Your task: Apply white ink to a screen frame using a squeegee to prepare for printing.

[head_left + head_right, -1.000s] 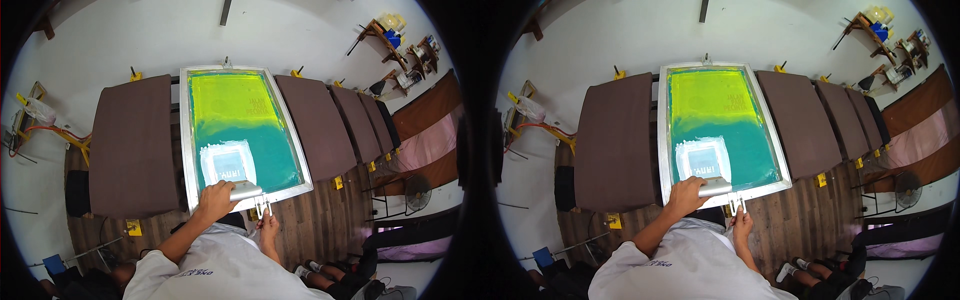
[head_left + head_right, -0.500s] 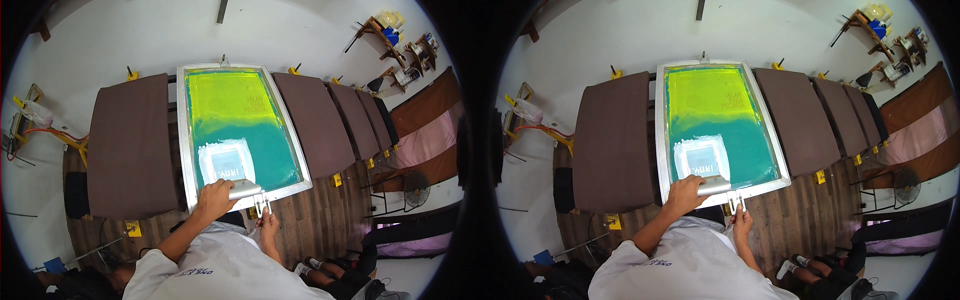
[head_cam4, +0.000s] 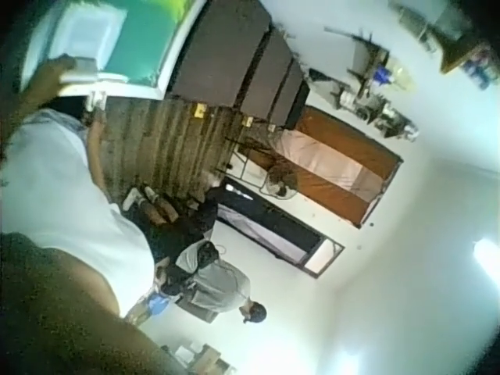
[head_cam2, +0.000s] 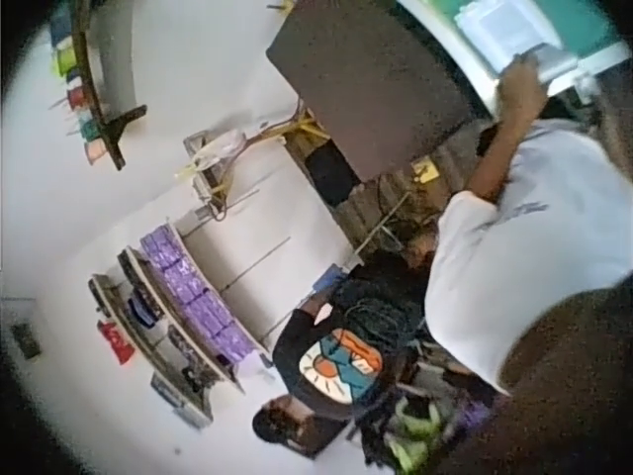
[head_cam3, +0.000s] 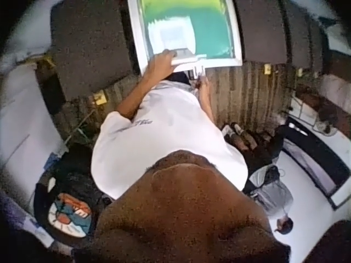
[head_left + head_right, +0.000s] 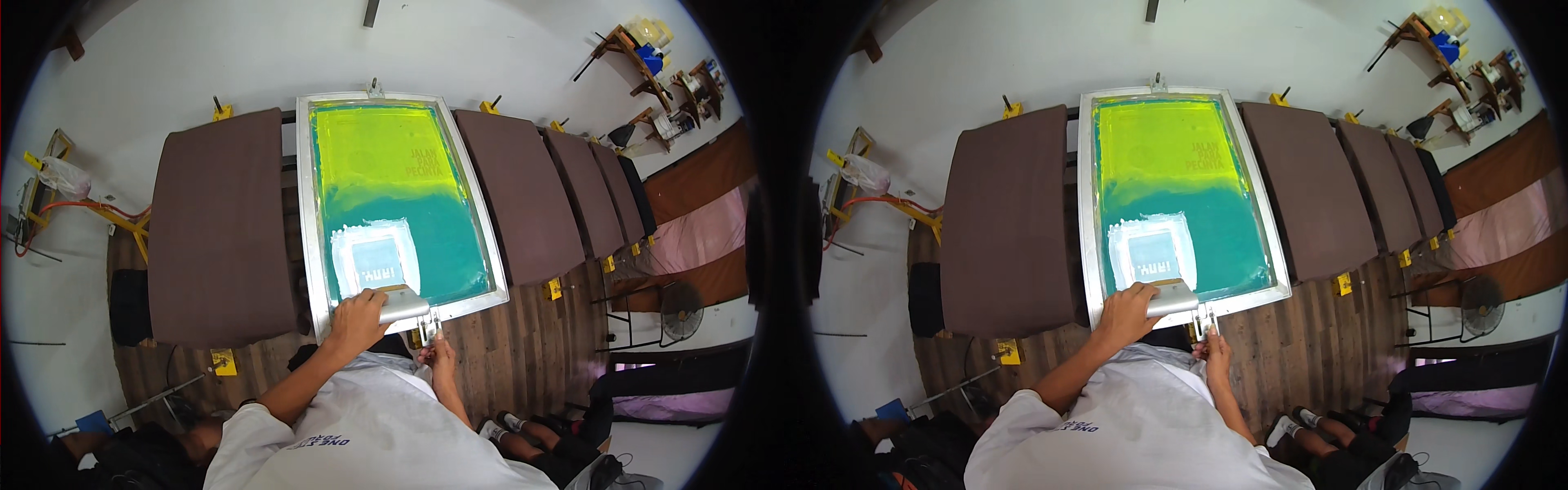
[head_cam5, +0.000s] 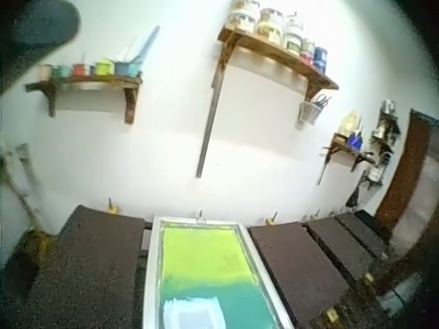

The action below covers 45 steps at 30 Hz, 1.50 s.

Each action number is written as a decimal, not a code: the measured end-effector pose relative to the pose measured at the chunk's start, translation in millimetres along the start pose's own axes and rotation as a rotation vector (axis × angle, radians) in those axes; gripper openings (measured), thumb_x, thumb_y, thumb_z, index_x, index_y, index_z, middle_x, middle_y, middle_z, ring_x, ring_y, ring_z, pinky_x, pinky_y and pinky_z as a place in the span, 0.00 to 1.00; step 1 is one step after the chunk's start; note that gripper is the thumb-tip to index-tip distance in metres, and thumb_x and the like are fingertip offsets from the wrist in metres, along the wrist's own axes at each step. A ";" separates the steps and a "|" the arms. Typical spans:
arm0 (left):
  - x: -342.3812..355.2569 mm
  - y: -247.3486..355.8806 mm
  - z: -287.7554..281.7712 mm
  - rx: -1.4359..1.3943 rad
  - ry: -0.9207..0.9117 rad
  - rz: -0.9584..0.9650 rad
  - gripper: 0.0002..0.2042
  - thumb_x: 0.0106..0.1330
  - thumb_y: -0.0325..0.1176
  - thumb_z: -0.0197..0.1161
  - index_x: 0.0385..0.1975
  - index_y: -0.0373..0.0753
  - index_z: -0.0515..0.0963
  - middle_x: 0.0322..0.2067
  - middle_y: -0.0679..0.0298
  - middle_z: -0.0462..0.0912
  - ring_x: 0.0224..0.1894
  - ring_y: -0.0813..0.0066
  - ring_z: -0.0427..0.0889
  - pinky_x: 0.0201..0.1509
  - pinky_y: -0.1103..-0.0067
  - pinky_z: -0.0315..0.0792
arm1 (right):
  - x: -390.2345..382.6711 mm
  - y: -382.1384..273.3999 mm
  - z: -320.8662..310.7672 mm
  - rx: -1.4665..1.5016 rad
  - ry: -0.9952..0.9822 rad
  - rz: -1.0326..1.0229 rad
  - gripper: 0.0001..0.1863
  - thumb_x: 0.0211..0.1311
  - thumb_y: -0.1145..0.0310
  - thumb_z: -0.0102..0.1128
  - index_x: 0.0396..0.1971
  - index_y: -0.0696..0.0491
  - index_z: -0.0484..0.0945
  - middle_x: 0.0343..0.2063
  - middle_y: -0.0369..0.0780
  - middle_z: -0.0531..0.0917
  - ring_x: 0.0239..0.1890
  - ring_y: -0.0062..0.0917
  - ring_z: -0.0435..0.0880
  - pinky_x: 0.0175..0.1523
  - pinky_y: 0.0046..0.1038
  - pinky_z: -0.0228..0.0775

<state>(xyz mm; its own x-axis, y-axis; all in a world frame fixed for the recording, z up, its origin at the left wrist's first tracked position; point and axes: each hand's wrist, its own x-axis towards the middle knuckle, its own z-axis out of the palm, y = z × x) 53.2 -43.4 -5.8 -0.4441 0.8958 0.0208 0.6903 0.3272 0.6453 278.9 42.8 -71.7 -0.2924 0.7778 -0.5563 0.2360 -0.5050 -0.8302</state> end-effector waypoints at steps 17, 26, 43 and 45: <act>5.0 13.0 -3.0 -0.056 -0.034 -0.170 0.23 0.49 0.19 0.67 0.48 0.40 0.77 0.45 0.55 0.81 0.46 0.50 0.82 0.49 0.61 0.77 | 37.0 -151.0 79.8 -1.442 -0.542 -0.953 0.25 0.45 0.70 0.73 0.47 0.55 0.78 0.49 0.46 0.78 0.54 0.42 0.77 0.52 0.41 0.73; 48.7 -0.5 -29.6 -0.087 -0.154 -0.195 0.14 0.56 0.28 0.69 0.44 0.42 0.82 0.37 0.52 0.85 0.43 0.50 0.83 0.46 0.64 0.76 | 73.3 -179.9 100.8 -1.419 -0.682 -0.863 0.11 0.43 0.73 0.69 0.32 0.52 0.83 0.32 0.46 0.84 0.38 0.43 0.86 0.43 0.42 0.79; 6.5 11.6 -8.5 -0.023 -0.074 -0.125 0.25 0.49 0.19 0.66 0.51 0.36 0.78 0.50 0.51 0.80 0.51 0.49 0.80 0.57 0.63 0.74 | 45.1 -155.4 80.5 -1.271 -0.708 -0.834 0.22 0.38 0.82 0.66 0.40 0.58 0.78 0.41 0.47 0.79 0.46 0.46 0.79 0.50 0.41 0.76; 24.2 4.4 -15.2 -0.046 -0.031 -0.136 0.23 0.49 0.19 0.65 0.49 0.35 0.79 0.45 0.51 0.83 0.47 0.49 0.82 0.55 0.63 0.75 | 57.7 -165.0 92.7 -1.250 -0.677 -0.919 0.20 0.39 0.83 0.63 0.39 0.58 0.79 0.38 0.47 0.81 0.43 0.46 0.80 0.48 0.41 0.77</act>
<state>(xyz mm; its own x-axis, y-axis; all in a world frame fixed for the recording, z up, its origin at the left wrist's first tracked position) 36.8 -24.9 9.1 -0.5128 0.8535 -0.0924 0.5979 0.4323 0.6750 137.2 136.4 29.8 -0.9768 0.1696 -0.1308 0.2131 0.8308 -0.5142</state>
